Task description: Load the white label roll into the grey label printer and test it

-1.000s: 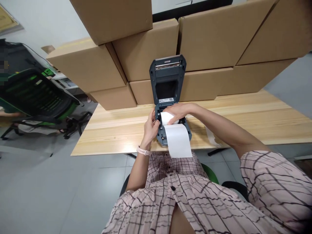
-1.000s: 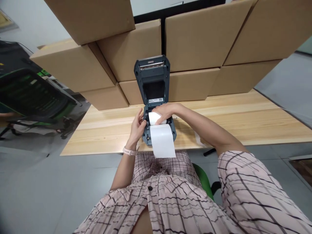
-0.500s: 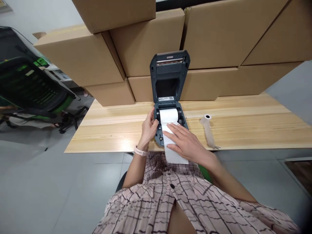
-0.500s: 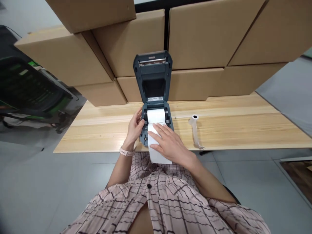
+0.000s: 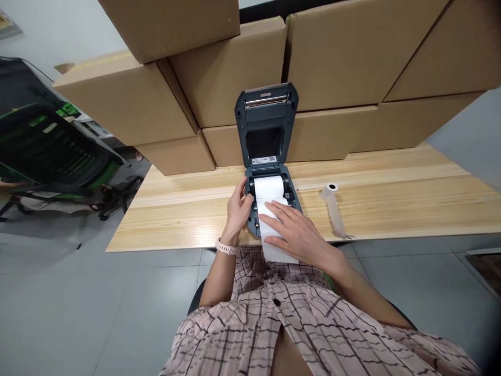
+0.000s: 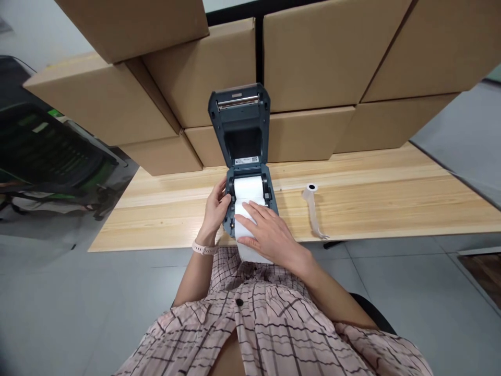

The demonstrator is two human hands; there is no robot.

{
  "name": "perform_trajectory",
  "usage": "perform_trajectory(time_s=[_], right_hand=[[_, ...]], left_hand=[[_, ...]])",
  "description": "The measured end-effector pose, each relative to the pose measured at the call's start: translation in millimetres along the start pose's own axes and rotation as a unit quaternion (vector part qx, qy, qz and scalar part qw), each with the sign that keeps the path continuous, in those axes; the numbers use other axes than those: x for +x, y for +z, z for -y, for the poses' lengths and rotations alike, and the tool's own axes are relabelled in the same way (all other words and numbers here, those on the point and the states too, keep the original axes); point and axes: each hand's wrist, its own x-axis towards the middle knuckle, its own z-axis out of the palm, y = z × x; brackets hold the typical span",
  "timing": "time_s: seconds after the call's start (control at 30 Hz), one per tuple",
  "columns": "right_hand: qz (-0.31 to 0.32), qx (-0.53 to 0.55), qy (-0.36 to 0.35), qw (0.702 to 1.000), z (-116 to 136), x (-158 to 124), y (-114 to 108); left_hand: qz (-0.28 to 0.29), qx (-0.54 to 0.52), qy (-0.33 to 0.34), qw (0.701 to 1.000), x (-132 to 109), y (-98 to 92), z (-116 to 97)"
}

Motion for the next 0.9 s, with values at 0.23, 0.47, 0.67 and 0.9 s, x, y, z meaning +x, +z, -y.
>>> perform_trajectory(time_s=[0.23, 0.47, 0.67, 0.9], right_hand=[[-0.001, 0.037, -0.002, 0.999, -4.3, -1.8, -1.0], [-0.007, 0.054, 0.006, 0.998, -3.2, -5.2, 0.5], [-0.015, 0.045, -0.005, 0.999, -2.9, -7.2, 4.8], [0.001, 0.038, -0.017, 0.999, -4.4, -6.8, 2.2]], left_hand=[[-0.003, -0.003, 0.004, 1.0, 0.5, 0.3, 2.2], [-0.008, -0.007, -0.005, 1.0, -1.6, 1.1, -1.8], [-0.013, -0.044, -0.009, 0.999, -2.7, 2.0, -3.2], [0.013, -0.076, -0.085, 0.993, -36.1, 9.9, -10.6]])
